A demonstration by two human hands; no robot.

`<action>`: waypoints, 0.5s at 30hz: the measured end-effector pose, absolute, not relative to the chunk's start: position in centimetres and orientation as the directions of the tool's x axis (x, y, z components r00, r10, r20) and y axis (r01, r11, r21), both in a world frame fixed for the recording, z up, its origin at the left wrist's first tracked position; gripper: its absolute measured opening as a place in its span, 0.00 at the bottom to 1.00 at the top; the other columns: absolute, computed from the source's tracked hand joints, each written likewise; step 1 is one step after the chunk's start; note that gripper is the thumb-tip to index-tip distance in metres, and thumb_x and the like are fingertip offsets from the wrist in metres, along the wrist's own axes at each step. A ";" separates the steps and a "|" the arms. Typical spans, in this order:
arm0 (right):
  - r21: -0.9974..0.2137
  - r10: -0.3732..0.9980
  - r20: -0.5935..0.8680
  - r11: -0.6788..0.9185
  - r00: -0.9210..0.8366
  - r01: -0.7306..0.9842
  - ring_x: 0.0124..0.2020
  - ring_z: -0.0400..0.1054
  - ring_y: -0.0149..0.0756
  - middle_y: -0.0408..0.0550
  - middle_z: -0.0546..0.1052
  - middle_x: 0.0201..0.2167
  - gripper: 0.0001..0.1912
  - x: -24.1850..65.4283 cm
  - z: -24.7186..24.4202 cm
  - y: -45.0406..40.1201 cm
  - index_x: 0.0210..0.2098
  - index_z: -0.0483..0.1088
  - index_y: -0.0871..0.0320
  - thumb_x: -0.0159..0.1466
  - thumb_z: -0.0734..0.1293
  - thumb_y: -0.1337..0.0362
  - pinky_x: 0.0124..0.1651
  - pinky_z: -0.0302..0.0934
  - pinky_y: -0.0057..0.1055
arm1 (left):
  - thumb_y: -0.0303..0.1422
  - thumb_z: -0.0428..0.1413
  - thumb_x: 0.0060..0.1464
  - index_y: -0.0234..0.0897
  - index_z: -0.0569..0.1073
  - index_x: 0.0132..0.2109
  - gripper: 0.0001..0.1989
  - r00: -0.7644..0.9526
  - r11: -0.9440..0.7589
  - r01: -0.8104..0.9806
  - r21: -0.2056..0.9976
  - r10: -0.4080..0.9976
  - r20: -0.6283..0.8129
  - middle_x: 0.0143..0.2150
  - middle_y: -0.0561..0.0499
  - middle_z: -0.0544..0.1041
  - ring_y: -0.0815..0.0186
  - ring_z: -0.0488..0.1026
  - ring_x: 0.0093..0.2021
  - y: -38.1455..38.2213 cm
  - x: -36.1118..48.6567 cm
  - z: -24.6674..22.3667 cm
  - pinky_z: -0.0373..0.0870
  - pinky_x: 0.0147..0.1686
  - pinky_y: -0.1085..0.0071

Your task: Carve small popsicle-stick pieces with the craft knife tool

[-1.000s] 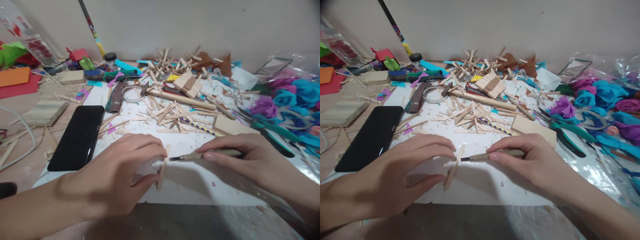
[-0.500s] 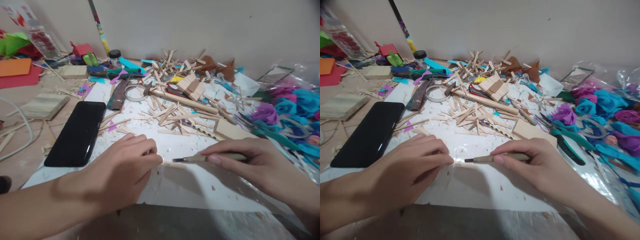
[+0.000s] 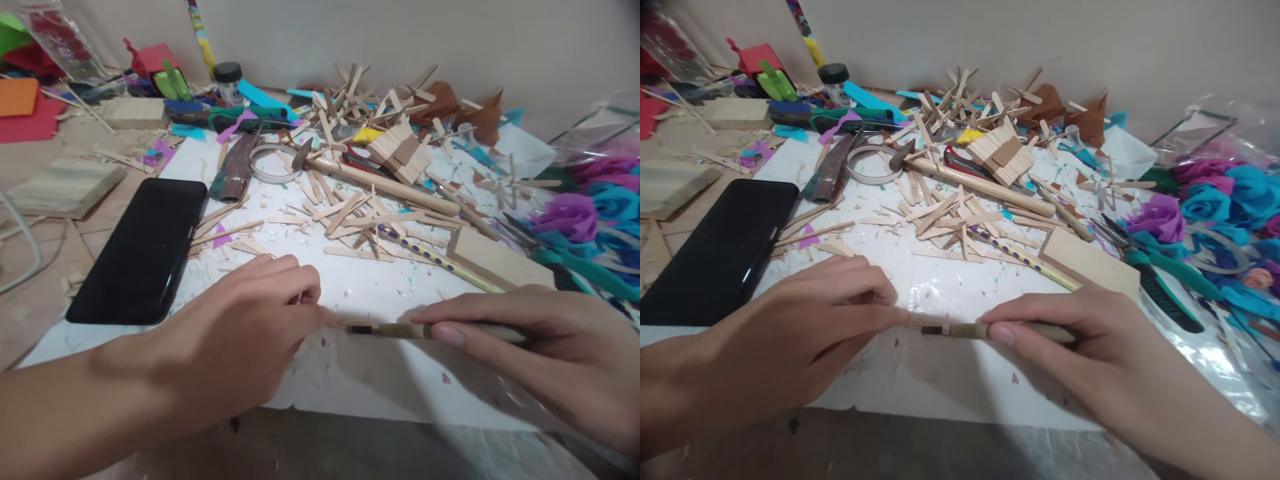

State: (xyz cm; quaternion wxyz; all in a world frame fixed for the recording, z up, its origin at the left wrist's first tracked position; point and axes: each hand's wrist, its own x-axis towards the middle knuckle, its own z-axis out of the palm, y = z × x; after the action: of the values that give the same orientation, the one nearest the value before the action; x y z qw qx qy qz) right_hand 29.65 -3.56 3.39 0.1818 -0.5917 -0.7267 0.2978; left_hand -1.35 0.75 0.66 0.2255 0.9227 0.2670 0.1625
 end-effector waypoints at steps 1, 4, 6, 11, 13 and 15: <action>-0.640 0.969 -0.080 0.130 -0.234 0.757 0.31 0.84 0.44 0.40 0.90 0.35 0.11 29.6 3.4 -3.6 0.38 0.89 0.37 0.66 0.74 0.45 0.28 0.74 0.29 | 0.19 0.48 0.68 0.39 0.83 0.44 0.19 0.804 -0.754 0.422 0.504 0.568 0.177 0.39 0.51 0.77 0.62 0.71 0.38 0.8 -1.3 0.7 0.63 0.40 0.62; -0.611 0.970 -0.071 0.140 -0.231 0.779 0.31 0.84 0.44 0.39 0.90 0.35 0.10 29.7 3.4 -3.8 0.39 0.89 0.36 0.67 0.74 0.45 0.26 0.74 0.27 | 0.20 0.48 0.67 0.38 0.82 0.41 0.18 0.802 -0.750 0.430 0.503 0.573 0.169 0.39 0.51 0.77 0.62 0.71 0.38 0.9 -1.3 0.8 0.64 0.40 0.62; -0.576 0.973 -0.055 0.154 -0.226 0.802 0.31 0.84 0.44 0.40 0.90 0.35 0.11 29.8 3.5 -3.8 0.39 0.89 0.37 0.67 0.74 0.45 0.26 0.74 0.27 | 0.19 0.48 0.66 0.38 0.81 0.40 0.18 0.806 -0.753 0.421 0.506 0.566 0.171 0.40 0.51 0.77 0.62 0.71 0.38 0.9 -1.4 0.9 0.64 0.40 0.62; -0.532 0.977 -0.013 0.175 -0.214 0.828 0.29 0.83 0.47 0.43 0.89 0.33 0.14 29.9 3.4 -3.9 0.37 0.89 0.37 0.67 0.72 0.42 0.25 0.75 0.30 | 0.19 0.48 0.65 0.40 0.82 0.43 0.19 0.807 -0.756 0.420 0.502 0.564 0.174 0.40 0.51 0.77 0.62 0.71 0.38 1.0 -1.5 0.8 0.65 0.41 0.62; -0.536 0.972 -0.018 0.187 -0.233 0.823 0.28 0.83 0.48 0.44 0.89 0.32 0.14 30.0 3.3 -4.0 0.37 0.90 0.37 0.67 0.72 0.42 0.25 0.75 0.32 | 0.19 0.48 0.65 0.41 0.83 0.45 0.20 0.806 -0.754 0.422 0.503 0.567 0.173 0.40 0.52 0.77 0.62 0.72 0.39 1.0 -1.5 0.8 0.65 0.41 0.62; -0.525 0.974 -0.006 0.190 -0.227 0.830 0.30 0.83 0.50 0.45 0.89 0.34 0.14 30.0 3.2 -4.3 0.39 0.90 0.38 0.67 0.72 0.43 0.25 0.76 0.34 | 0.19 0.49 0.65 0.42 0.83 0.47 0.20 0.805 -0.752 0.418 0.510 0.567 0.175 0.40 0.52 0.77 0.62 0.72 0.39 1.0 -1.5 0.7 0.65 0.41 0.62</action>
State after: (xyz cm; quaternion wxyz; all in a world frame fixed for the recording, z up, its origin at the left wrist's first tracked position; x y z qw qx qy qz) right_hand 30.03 -4.26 3.19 0.1675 -0.5988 -0.7530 0.2152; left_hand -1.53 1.02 0.72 0.2297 0.9218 0.2672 0.1617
